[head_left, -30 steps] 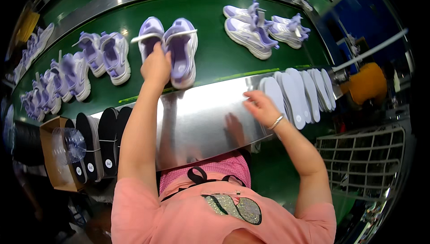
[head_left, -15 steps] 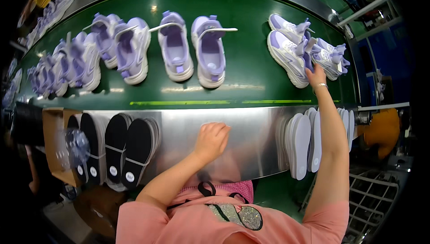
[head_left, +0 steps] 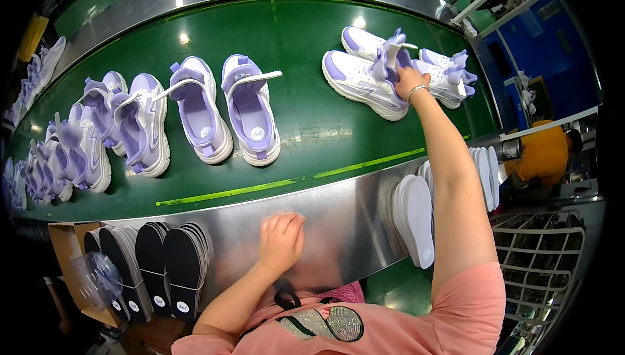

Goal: The person picks up and places soles into the interiors of multiple purple and white sneakers on a conveyor belt by hand.

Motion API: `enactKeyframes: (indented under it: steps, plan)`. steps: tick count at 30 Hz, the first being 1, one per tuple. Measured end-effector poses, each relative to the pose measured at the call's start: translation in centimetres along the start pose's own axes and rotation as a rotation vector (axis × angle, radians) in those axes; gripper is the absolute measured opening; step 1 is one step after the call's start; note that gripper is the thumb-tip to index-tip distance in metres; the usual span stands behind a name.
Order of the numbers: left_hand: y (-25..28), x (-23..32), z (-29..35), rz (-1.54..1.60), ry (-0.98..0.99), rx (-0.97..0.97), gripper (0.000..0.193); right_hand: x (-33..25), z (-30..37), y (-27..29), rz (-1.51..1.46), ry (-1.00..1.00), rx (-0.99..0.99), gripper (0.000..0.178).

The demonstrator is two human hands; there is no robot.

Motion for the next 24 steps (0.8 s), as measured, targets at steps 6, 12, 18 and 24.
enactKeyframes:
  steps: [6,12,18,24]
  plan:
    - [-0.1,-0.2,0.4,0.056,0.015,0.000,0.018,-5.0,7.1,3.9,-0.285,0.194,-0.196,0.034]
    - [-0.6,-2.3,0.7,0.603,0.641,0.126,0.052,-9.9,19.8,9.6,-0.414,0.293,-0.273,0.033]
    - [1.5,3.5,1.0,0.192,0.286,0.126,0.072,-11.8,31.2,9.5,-0.351,0.464,-0.200,0.031]
    - [1.7,4.7,2.2,0.266,0.276,0.127,0.064,-3.8,33.8,11.8,-0.900,0.326,0.302,0.015]
Point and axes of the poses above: each hand's wrist, its own z-axis away from the middle knuckle, its own y-axis out of the back of the hand, x = y × z, the point moved 8 cm from there along -z, towards the middle knuckle, and after that the axes turned 10 degrees about x, right-handed, at the moved point
